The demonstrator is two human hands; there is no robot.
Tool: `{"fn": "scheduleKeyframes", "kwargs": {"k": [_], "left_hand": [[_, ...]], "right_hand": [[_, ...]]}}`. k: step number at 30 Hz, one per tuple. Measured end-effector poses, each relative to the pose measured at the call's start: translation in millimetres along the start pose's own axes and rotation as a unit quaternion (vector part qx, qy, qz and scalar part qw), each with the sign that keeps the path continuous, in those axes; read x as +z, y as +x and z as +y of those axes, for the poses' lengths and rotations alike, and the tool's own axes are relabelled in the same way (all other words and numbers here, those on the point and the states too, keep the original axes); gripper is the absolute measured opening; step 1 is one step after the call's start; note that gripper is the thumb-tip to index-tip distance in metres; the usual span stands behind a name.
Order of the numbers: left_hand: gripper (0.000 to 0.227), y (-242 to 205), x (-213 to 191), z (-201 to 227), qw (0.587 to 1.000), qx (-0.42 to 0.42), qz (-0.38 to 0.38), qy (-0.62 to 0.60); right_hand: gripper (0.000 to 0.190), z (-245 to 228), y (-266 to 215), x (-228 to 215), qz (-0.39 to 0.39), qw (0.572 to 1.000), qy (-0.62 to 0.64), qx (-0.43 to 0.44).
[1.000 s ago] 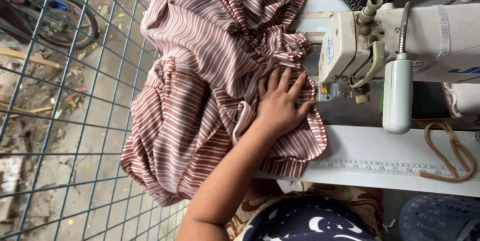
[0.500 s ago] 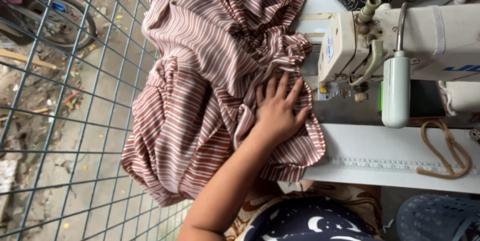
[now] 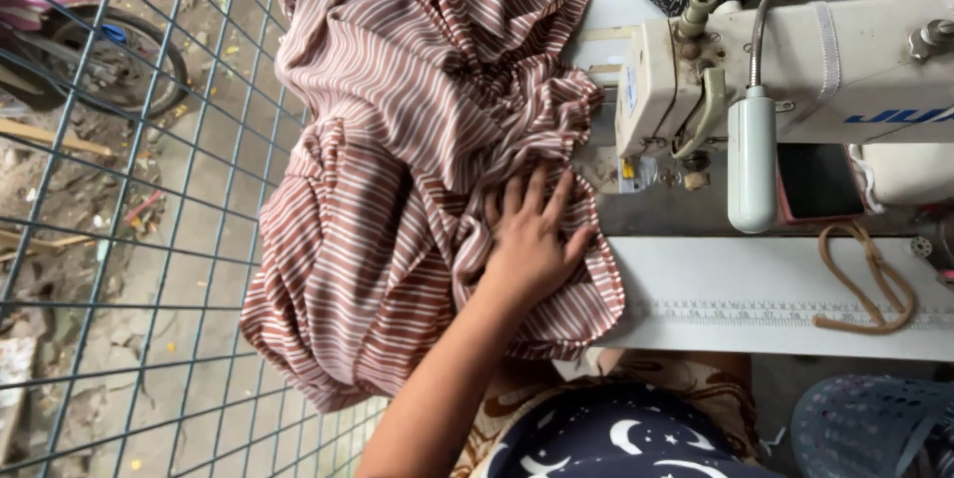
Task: Sewing fabric edges using an industrial sewing machine and placing finished pieces into a basket.
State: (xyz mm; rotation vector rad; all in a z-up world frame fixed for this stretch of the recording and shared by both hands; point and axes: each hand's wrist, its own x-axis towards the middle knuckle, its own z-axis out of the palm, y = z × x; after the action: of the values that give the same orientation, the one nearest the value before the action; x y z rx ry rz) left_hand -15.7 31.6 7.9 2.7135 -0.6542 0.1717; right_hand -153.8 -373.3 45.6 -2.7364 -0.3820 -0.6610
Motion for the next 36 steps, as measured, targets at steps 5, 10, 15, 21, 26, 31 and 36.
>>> {"fn": "scheduleKeyframes", "kwargs": {"k": [5, 10, 15, 21, 26, 31, 36], "left_hand": [[0.073, -20, 1, -7, 0.999, -0.019, -0.015, -0.039], [0.073, -48, -20, -2, 0.997, -0.025, -0.031, -0.065], [0.077, -60, -34, 3, 0.990, -0.064, -0.119, -0.043], [0.080, -51, -49, 5, 0.997, 0.051, 0.045, -0.028], [0.082, -46, -31, -7, 0.995, 0.072, -0.012, -0.067], [0.100, -44, -45, -17, 0.983, -0.049, -0.125, -0.122], [0.117, -39, -59, -18, 0.973, -0.089, -0.135, -0.165]], "right_hand": [[0.010, -20, 33, 10, -0.002, 1.000, 0.000, -0.006], [0.010, -43, 43, 16, -0.007, 1.000, -0.008, 0.024], [0.010, -85, 87, 26, -0.009, 0.999, -0.017, 0.039], [0.050, -128, 143, 63, -0.172, 0.880, -0.083, 0.434], [0.041, -131, 135, 77, -0.379, 0.879, -0.171, 0.235], [0.037, -123, 92, 98, -0.303, 0.938, -0.095, 0.143], [0.024, -140, 97, 129, -0.234, 0.942, -0.238, -0.038]]}}
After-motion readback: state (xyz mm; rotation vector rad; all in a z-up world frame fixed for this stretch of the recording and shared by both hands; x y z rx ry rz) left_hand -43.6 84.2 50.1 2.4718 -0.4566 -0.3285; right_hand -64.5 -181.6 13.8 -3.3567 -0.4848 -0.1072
